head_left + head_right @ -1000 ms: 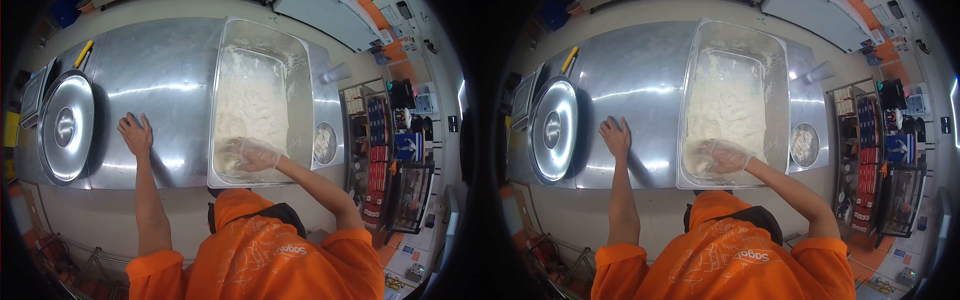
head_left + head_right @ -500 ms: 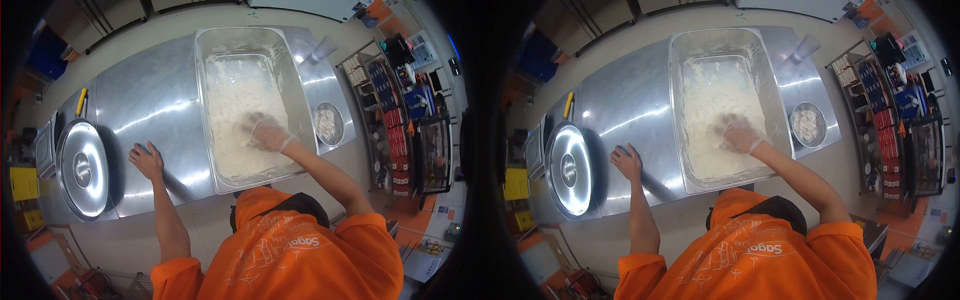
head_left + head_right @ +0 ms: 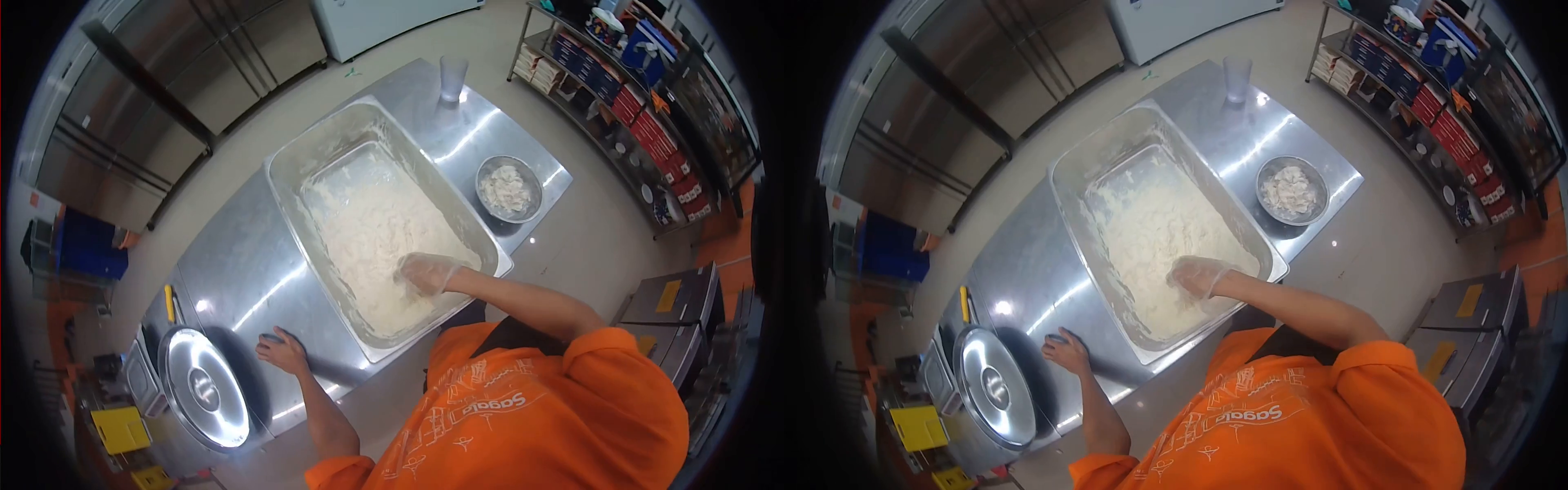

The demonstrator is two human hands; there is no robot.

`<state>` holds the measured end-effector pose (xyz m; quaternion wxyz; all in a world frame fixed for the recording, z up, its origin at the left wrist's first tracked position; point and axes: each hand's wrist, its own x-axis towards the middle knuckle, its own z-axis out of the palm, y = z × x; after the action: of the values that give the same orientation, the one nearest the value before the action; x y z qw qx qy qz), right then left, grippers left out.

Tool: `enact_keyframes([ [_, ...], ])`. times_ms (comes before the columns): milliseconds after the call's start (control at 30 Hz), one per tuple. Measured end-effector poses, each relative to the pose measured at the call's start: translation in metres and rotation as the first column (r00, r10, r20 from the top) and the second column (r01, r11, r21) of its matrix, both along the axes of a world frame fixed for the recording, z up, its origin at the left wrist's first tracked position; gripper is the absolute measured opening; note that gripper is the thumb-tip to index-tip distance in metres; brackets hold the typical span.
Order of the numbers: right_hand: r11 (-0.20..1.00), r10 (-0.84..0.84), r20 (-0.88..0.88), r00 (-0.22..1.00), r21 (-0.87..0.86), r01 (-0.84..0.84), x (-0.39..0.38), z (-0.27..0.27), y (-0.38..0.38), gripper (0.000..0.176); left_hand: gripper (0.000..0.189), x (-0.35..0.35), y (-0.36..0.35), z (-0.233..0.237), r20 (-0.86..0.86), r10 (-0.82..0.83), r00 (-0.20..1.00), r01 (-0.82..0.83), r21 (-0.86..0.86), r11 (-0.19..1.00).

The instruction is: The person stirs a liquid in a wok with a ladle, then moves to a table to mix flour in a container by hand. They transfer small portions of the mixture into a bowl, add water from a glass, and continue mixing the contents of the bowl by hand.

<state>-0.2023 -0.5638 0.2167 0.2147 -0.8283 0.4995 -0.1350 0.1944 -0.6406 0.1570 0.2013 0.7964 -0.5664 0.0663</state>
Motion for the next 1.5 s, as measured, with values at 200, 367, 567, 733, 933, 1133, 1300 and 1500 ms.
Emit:
enact_keyframes([
  [200, 0.979, -0.09, -0.275, 0.957, 0.152, 0.136, -0.001, 0.033, 0.012, 0.018, 0.055, 0.011, -0.003, -0.024, 0.098, -0.038, 0.994, 0.05, -0.12, 0.991],
  [367, 0.968, 0.177, -0.26, 0.949, 0.221, -0.12, 0.048, -0.016, -0.017, 0.019, 0.052, 0.007, 0.0, -0.023, 0.083, -0.04, 0.996, 0.047, -0.083, 0.995],
  [567, 0.969, 0.205, -0.145, 0.968, 0.17, -0.18, 0.04, -0.031, -0.02, 0.018, 0.053, 0.01, 0.0, -0.022, 0.09, -0.057, 0.994, 0.069, -0.131, 0.989],
  [733, 0.997, -0.009, -0.038, 0.999, -0.072, 0.007, -0.051, 0.01, -0.029, 0.018, 0.052, 0.005, -0.001, -0.012, 0.068, -0.019, 0.998, 0.026, -0.106, 0.994],
  [933, 0.989, -0.059, -0.131, 0.99, -0.146, 0.039, -0.024, 0.039, -0.046, 0.027, 0.05, 0.001, -0.001, -0.003, 0.084, 0.01, 0.996, -0.006, -0.041, 0.999],
  [1133, 0.955, 0.294, -0.226, 0.929, 0.1, -0.278, 0.045, -0.046, -0.046, 0.016, 0.05, 0.003, -0.001, -0.001, 0.049, -0.005, 0.999, 0.008, -0.047, 0.999],
  [1300, 0.998, 0.047, -0.071, 0.996, -0.049, -0.05, -0.02, 0.017, -0.022, 0.017, 0.051, 0.002, 0.001, -0.001, 0.018, -0.01, 1.0, 0.011, -0.05, 0.999],
  [1500, 0.971, -0.216, -0.16, 0.963, -0.14, 0.195, -0.047, 0.054, 0.033, 0.032, 0.052, 0.005, -0.001, -0.01, 0.019, -0.008, 1.0, 0.008, -0.031, 0.999],
])
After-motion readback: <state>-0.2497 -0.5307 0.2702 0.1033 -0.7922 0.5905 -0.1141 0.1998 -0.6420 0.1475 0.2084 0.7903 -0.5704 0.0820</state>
